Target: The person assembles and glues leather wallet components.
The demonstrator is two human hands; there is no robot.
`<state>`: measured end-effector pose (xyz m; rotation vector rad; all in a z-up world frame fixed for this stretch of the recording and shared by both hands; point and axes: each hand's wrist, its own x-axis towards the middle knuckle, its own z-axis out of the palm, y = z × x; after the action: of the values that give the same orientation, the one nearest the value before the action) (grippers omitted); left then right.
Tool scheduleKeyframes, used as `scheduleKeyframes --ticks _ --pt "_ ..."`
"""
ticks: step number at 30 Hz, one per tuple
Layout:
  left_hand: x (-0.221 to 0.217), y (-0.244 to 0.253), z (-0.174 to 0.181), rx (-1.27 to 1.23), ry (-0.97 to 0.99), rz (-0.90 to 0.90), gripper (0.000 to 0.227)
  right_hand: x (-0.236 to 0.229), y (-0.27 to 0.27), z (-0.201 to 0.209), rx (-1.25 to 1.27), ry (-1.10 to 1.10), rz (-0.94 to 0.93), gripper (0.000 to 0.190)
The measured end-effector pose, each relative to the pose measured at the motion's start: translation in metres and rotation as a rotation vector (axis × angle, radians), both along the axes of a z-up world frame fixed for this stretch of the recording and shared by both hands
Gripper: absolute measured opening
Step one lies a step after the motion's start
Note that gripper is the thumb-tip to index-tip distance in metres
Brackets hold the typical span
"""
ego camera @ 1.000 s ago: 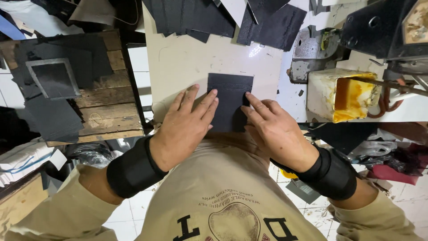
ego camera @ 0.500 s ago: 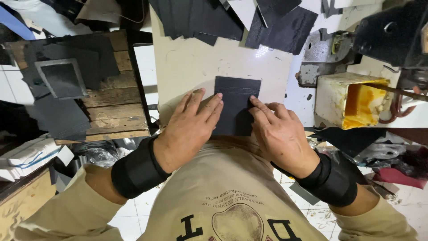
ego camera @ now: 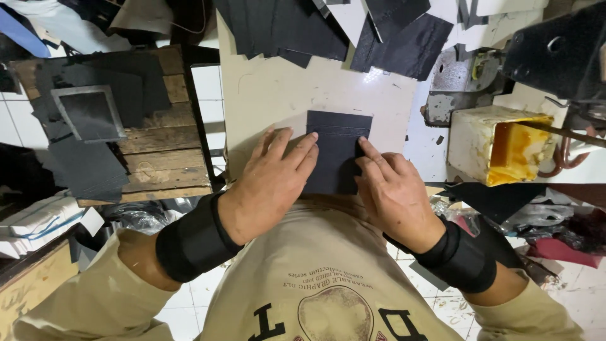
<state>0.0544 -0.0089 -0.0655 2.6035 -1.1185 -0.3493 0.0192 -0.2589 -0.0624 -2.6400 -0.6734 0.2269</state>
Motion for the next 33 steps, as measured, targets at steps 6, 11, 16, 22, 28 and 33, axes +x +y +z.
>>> scheduleKeyframes --ticks 6,11,16,22,28,33 --pt "-0.001 -0.004 0.0 0.02 -0.008 -0.003 0.055 0.003 0.0 0.003 -0.129 -0.013 0.05 0.037" --pt "-0.01 -0.005 -0.006 0.01 -0.067 0.014 0.055 -0.004 0.0 -0.009 -0.185 -0.089 0.061 0.04" --pt "-0.024 -0.012 -0.009 -0.013 -0.171 0.011 0.067 -0.01 -0.007 -0.012 0.017 -0.154 0.013 0.039" --pt "-0.038 -0.015 -0.036 0.002 -0.45 -0.18 0.046 -0.016 -0.015 -0.013 0.337 -0.014 -0.173 0.029" --pt "-0.029 -0.023 -0.032 0.012 -0.461 -0.178 0.043 -0.012 -0.016 -0.008 0.308 -0.036 -0.187 0.03" --pt "-0.025 -0.025 -0.012 -0.098 -0.197 -0.078 0.067 -0.008 -0.015 -0.015 0.261 -0.092 -0.071 0.046"
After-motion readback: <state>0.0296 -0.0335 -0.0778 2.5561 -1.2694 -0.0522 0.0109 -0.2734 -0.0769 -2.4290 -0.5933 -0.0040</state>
